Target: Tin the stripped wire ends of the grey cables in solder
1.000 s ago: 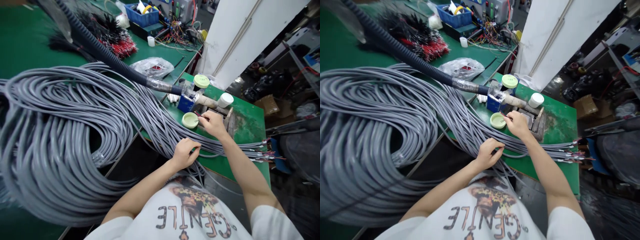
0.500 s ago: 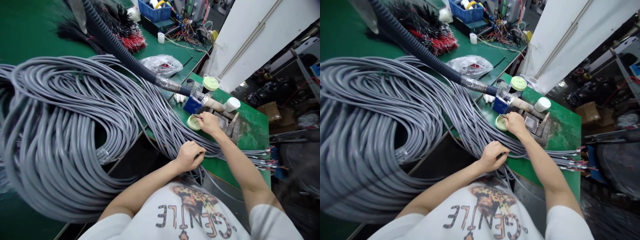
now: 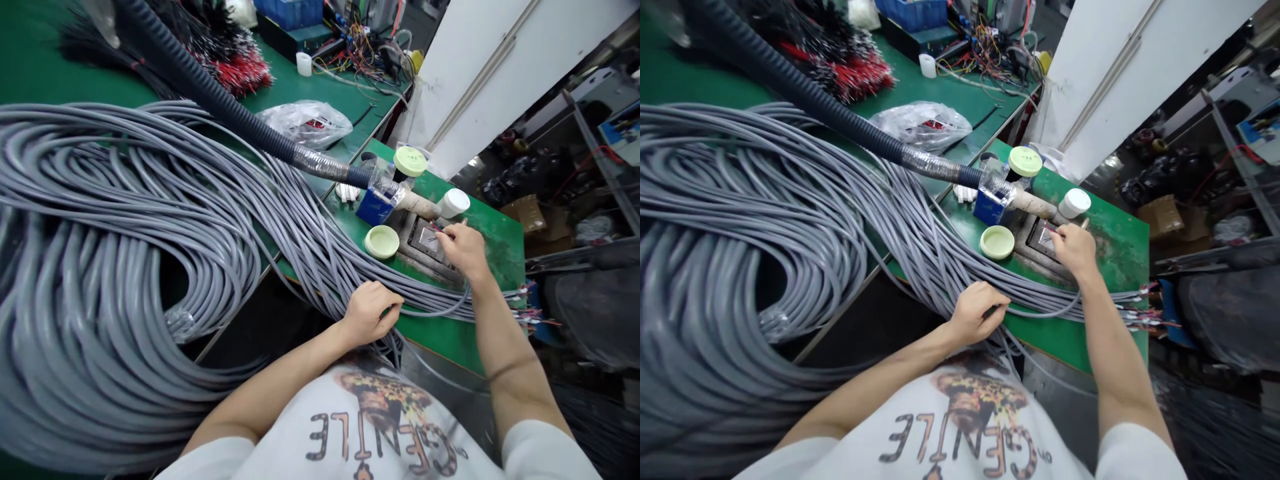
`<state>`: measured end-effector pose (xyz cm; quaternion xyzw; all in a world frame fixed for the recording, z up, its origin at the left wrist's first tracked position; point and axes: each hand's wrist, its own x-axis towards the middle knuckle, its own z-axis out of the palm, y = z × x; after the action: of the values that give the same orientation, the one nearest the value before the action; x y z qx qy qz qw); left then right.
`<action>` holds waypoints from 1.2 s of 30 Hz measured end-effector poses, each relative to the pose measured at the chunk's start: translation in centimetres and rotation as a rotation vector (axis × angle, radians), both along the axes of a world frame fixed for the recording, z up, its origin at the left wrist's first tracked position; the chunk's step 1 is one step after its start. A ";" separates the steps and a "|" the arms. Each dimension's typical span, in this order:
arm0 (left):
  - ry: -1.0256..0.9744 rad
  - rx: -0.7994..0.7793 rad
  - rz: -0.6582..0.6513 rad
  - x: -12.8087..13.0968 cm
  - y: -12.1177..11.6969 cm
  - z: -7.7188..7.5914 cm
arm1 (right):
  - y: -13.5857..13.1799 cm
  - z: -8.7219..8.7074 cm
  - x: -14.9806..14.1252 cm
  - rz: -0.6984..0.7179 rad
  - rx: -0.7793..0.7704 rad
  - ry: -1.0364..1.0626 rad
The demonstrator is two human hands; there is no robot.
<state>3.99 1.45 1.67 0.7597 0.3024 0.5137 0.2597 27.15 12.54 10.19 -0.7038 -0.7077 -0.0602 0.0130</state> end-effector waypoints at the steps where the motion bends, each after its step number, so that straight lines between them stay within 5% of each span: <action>1: -0.004 0.001 -0.003 0.0 0.0 0.0 | 0.1 -0.4 0.9 -0.040 -0.011 -0.023; 8: -0.008 -0.009 -0.007 -0.1 -0.1 -0.3 | 1.1 -2.8 3.0 -0.199 -0.117 -0.125; 22: -0.003 -0.014 -0.011 -0.1 -0.1 -0.5 | 1.2 -3.3 2.5 -0.190 -0.149 -0.146; 30: 0.013 -0.010 -0.012 0.0 -0.1 -0.2 | -0.9 0.6 -1.3 0.111 -0.026 0.127; 36: 0.043 -0.005 0.006 0.0 -0.1 0.1 | 0.2 0.0 -6.5 0.238 -0.112 0.156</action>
<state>3.95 1.39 1.77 0.7691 0.3116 0.4970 0.2537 20.64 12.76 10.21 -0.6171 -0.7852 0.0363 0.0355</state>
